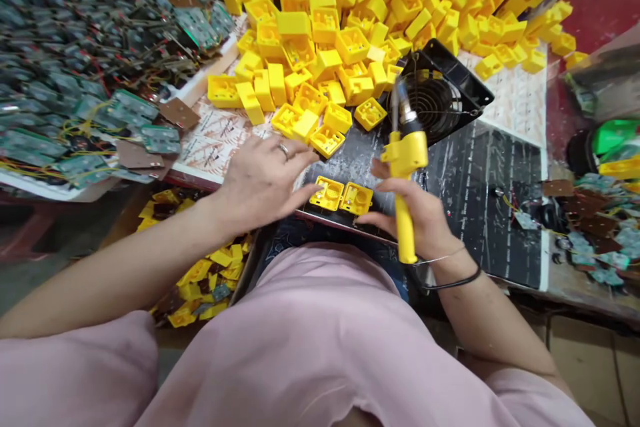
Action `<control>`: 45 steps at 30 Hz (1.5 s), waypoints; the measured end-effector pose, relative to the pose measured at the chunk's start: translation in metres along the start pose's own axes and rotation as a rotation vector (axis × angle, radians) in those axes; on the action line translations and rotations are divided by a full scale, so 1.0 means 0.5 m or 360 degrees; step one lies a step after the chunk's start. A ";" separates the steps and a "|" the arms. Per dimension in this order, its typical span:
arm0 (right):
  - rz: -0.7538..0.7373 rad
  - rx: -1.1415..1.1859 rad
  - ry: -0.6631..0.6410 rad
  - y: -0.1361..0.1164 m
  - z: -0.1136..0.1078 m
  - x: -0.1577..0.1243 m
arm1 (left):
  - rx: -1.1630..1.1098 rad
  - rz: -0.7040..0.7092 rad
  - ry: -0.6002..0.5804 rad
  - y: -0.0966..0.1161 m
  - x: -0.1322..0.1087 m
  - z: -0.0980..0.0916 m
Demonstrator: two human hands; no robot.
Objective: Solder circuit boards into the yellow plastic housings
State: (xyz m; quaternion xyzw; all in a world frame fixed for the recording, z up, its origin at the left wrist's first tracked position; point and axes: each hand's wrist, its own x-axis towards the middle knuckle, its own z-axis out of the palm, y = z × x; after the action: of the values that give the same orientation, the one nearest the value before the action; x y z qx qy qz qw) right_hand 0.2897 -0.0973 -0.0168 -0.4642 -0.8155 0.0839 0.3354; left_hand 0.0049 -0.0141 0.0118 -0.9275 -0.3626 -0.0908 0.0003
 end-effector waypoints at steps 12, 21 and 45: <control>0.0005 -0.0295 -0.0342 0.128 0.066 0.221 | 0.0003 0.0218 -0.0171 -0.084 0.100 0.036; -0.0097 -0.0328 -0.0389 0.084 -0.059 0.074 | 0.0003 0.0173 -0.0175 -0.066 0.116 0.010; 0.0309 0.0036 -0.0267 0.079 -0.001 0.088 | 0.0108 -0.0339 -0.0282 -0.088 0.069 -0.007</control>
State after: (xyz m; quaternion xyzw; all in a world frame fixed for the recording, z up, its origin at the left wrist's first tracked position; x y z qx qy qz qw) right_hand 0.3024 -0.0398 -0.0135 -0.5285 -0.7909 0.1636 0.2614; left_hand -0.0003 0.0412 0.0184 -0.8875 -0.4606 0.0044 -0.0100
